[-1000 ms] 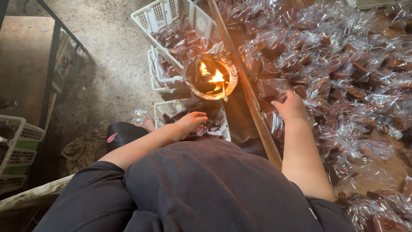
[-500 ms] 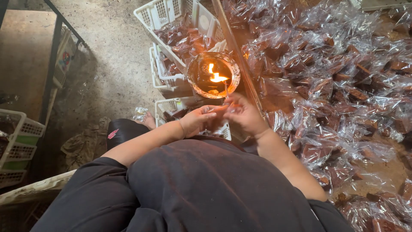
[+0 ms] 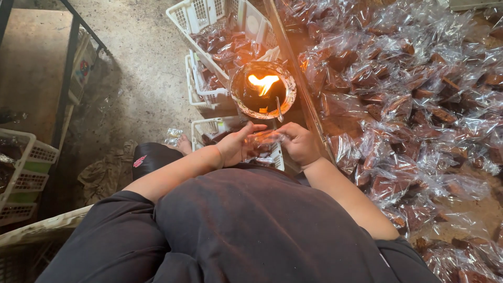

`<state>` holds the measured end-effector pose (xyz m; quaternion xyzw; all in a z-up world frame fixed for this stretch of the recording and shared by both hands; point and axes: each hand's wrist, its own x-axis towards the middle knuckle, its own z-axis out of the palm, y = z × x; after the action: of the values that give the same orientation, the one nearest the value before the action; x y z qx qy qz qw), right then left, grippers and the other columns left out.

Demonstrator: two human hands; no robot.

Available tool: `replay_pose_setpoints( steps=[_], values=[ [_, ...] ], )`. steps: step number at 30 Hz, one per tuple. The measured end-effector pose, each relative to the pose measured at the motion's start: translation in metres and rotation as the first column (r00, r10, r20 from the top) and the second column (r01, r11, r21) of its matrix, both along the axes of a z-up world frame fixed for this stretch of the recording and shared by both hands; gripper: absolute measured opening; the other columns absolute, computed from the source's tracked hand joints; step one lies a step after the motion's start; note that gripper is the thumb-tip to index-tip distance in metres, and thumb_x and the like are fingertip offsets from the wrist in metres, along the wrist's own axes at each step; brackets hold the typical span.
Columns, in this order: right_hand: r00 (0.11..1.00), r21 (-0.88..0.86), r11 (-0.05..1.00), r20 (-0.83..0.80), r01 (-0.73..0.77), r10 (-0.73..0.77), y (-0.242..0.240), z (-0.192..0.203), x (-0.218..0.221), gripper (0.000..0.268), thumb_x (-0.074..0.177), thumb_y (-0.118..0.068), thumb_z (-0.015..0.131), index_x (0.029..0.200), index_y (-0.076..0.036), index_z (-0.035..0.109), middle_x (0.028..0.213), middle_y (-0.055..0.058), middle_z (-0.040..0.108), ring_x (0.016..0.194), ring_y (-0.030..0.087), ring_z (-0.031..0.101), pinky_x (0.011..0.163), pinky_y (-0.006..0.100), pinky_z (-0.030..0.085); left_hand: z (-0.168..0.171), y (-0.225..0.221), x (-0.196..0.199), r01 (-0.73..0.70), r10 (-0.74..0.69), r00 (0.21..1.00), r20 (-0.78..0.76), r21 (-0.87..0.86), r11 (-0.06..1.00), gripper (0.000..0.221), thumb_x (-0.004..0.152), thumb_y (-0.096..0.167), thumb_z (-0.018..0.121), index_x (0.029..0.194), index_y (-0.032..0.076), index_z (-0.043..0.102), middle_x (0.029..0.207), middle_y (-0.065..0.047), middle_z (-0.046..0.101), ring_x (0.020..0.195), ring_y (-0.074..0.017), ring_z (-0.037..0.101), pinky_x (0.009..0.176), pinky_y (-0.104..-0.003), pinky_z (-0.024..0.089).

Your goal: Sealing plastic bags containing bread by passing the folded edges over a small flame.

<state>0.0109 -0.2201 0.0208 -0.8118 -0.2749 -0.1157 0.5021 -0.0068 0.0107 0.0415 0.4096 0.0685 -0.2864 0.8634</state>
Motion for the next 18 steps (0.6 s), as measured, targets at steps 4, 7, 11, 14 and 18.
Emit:
replay_pose_setpoints(
  steps=[4,7,11,14,18],
  values=[
    [0.849,-0.036,0.963,-0.464,0.266,-0.252,0.002,0.000,-0.002,0.013,0.096,-0.028,0.073,0.087,-0.021,0.080,0.051,-0.002,0.064,0.050,0.007,0.060,0.047,0.020,0.049,0.001,-0.001,0.003,0.237,-0.260,0.947,0.190,0.136,0.962,0.065,0.092,0.056,0.044,0.146,0.018,0.046,0.125,-0.014,0.064,0.105,-0.0260,0.063,0.080,-0.040,0.054],
    [0.806,-0.082,0.949,-0.508,0.305,-0.303,0.007,0.041,-0.018,0.017,0.098,-0.035,0.070,0.089,-0.024,0.079,0.069,0.000,0.072,0.068,0.009,0.066,0.065,0.024,0.052,-0.019,-0.003,0.009,0.061,-0.101,0.972,0.213,0.186,0.981,0.040,0.091,0.013,0.075,0.127,0.005,0.062,0.105,-0.016,0.072,0.085,-0.0267,0.074,0.063,-0.032,0.062],
    [0.836,0.352,0.883,-0.543,0.311,-0.078,-0.012,0.008,0.006,0.026,0.108,-0.029,0.053,0.127,-0.015,0.065,0.106,0.003,0.075,0.096,0.008,0.068,0.082,0.021,0.055,-0.028,-0.006,0.009,-0.099,0.079,0.982,0.174,0.110,0.989,0.038,0.089,0.005,0.078,0.124,0.005,0.064,0.113,-0.013,0.072,0.101,-0.0322,0.074,0.075,-0.044,0.067],
    [0.844,0.329,0.935,-0.533,0.131,0.069,0.000,0.011,-0.005,0.084,0.088,-0.002,0.078,0.156,-0.019,0.032,0.111,0.005,0.071,0.096,0.008,0.069,0.091,0.024,0.057,-0.050,-0.004,0.007,-0.101,0.072,0.976,0.204,0.134,0.986,0.027,0.093,0.006,0.075,0.119,0.008,0.067,0.106,-0.011,0.074,0.096,-0.0271,0.075,0.074,-0.043,0.067],
    [0.819,0.116,0.931,-0.520,0.347,-0.240,0.008,0.038,-0.013,0.041,0.103,-0.011,0.057,0.141,-0.025,0.058,0.061,0.002,0.063,0.040,0.009,0.053,0.043,0.016,0.044,-0.035,-0.014,0.012,-0.089,0.047,0.971,0.233,0.173,0.981,0.020,0.085,0.009,0.084,0.099,0.003,0.071,0.093,-0.013,0.076,0.082,-0.0214,0.076,0.068,-0.036,0.066]
  ],
)
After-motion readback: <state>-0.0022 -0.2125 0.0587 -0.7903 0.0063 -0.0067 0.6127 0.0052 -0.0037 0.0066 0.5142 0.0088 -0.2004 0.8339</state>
